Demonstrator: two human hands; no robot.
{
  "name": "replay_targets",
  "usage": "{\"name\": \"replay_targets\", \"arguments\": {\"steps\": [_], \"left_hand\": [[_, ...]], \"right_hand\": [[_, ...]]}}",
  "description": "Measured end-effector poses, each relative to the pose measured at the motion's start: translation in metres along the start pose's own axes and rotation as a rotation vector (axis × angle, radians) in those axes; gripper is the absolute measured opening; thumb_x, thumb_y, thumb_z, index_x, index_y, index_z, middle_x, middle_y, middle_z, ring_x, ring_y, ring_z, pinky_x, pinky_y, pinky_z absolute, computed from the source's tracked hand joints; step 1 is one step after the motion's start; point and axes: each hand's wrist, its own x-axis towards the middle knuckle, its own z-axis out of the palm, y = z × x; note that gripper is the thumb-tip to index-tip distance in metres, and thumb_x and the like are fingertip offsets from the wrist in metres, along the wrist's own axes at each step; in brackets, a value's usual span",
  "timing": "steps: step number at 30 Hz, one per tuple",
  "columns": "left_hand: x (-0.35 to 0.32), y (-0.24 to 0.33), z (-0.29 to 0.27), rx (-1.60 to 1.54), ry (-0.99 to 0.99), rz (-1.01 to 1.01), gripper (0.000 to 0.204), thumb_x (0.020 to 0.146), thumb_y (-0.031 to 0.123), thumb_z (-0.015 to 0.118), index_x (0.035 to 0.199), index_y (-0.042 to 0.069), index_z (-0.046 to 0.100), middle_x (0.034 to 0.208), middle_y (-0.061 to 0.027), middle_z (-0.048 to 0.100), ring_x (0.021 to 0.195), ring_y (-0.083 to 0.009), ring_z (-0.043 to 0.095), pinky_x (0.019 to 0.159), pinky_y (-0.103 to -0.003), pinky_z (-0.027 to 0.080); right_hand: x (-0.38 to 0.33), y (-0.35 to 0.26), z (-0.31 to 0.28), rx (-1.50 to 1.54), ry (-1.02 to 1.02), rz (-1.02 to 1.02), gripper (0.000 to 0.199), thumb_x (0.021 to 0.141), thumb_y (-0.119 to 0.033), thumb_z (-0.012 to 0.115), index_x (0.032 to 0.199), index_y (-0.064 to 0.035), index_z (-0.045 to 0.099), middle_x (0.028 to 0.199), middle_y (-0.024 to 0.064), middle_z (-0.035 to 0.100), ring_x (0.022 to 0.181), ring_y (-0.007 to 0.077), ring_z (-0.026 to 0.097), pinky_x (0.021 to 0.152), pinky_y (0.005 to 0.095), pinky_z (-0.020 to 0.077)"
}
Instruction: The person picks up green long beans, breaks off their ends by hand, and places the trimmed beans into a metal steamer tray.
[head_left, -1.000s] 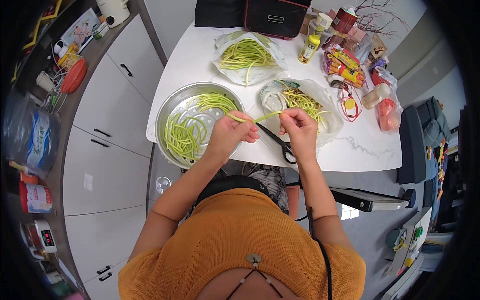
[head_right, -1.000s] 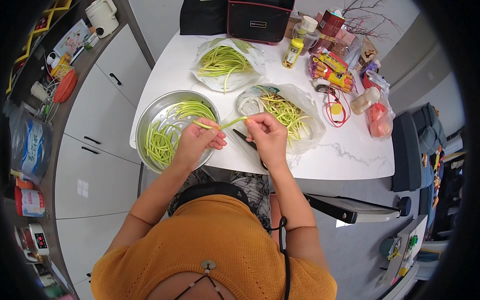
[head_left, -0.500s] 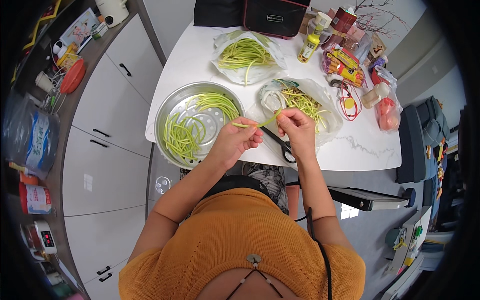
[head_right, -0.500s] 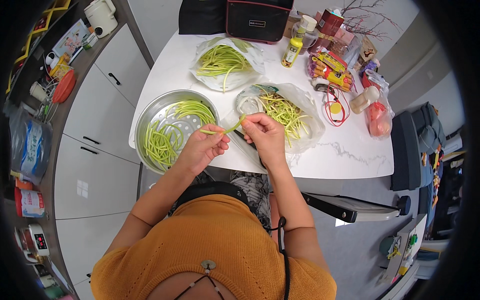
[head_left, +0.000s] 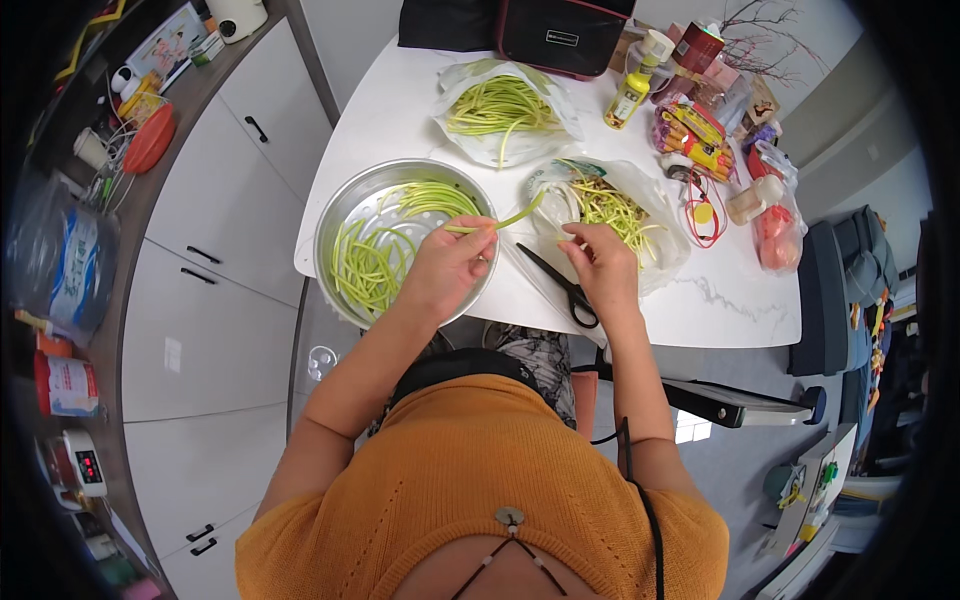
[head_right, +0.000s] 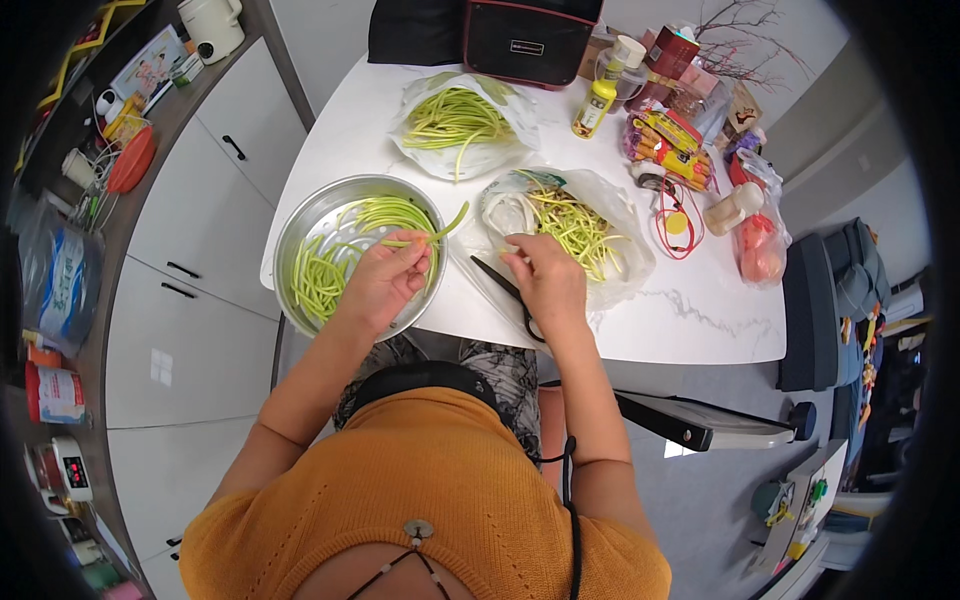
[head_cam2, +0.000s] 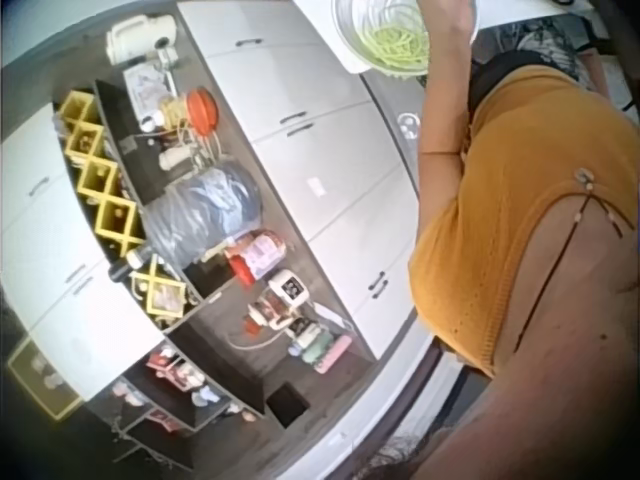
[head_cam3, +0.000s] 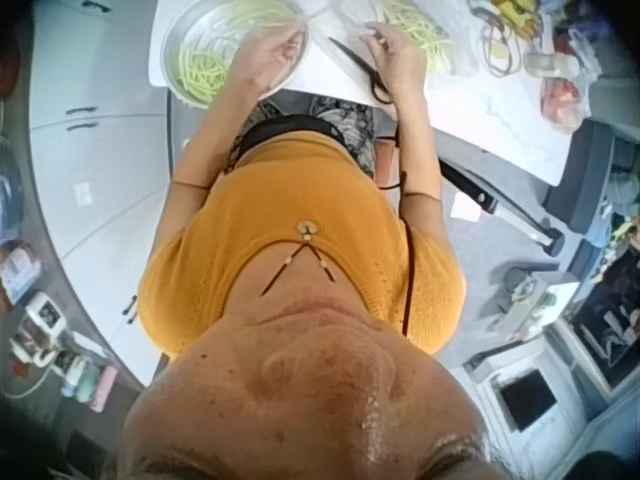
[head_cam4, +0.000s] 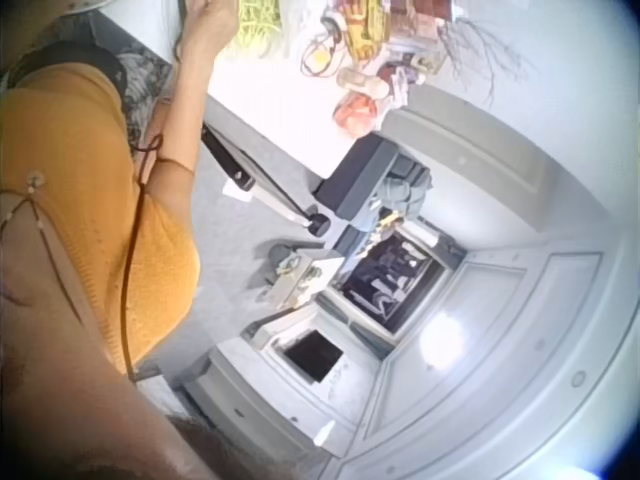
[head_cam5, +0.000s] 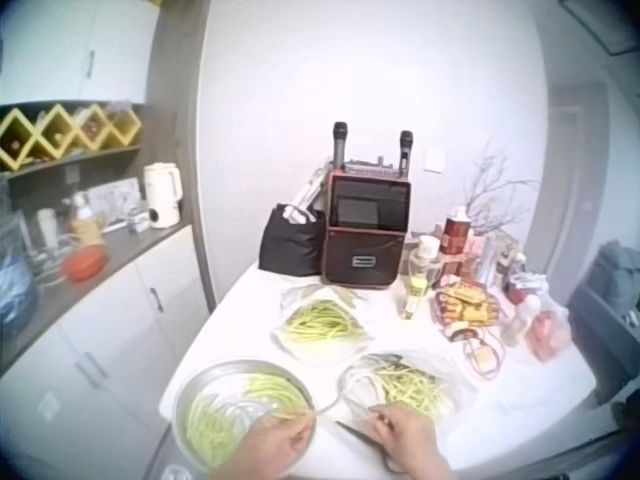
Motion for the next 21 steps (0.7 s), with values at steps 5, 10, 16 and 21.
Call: {"name": "replay_targets", "arguments": {"steps": [5,10,16,21], "left_hand": [[-0.007,0.024,-0.023,0.016,0.074,0.087,0.014,0.088,0.009,0.061,0.1,0.004,0.058,0.083,-0.0032,0.06,0.07,-0.0091,0.054,0.059,-0.02,0.042],[-0.01,0.03,-0.027,-0.014,0.093,0.051,0.013,0.088,0.01,0.061,0.099,0.004,0.058,0.082,-0.0028,0.059,0.07,-0.0094,0.054,0.06,-0.02,0.043],[-0.012,0.028,-0.009,-0.065,-0.06,-0.014,0.015,0.088,0.011,0.061,0.101,0.004,0.058,0.081,-0.0029,0.059,0.066,-0.0089,0.053,0.058,-0.02,0.043],[-0.009,0.023,-0.003,-0.047,-0.105,-0.069,0.018,0.089,0.013,0.061,0.104,0.004,0.056,0.08,-0.0035,0.058,0.065,-0.0088,0.052,0.058,-0.021,0.043]], "right_hand": [[-0.001,0.03,-0.004,-0.123,-0.029,-0.019,0.01,0.077,-0.005,0.068,0.086,-0.0039,0.067,0.081,0.0107,0.064,0.066,0.0223,0.062,0.061,0.031,0.0494],[0.004,0.01,0.002,0.202,-0.131,0.051,0.014,0.077,-0.003,0.066,0.091,-0.0042,0.068,0.088,0.009,0.064,0.064,0.0161,0.059,0.06,0.0264,0.0477],[0.011,-0.016,0.016,0.591,-0.506,0.225,0.06,0.078,0.001,0.066,0.133,-0.0096,0.045,0.105,0.005,0.061,0.067,0.0055,0.055,0.064,0.0194,0.0448],[0.008,-0.024,0.034,0.988,-0.677,0.303,0.052,0.081,-0.001,0.065,0.129,-0.002,0.045,0.097,0.0049,0.06,0.076,0.0065,0.058,0.069,0.0202,0.0474]]}}
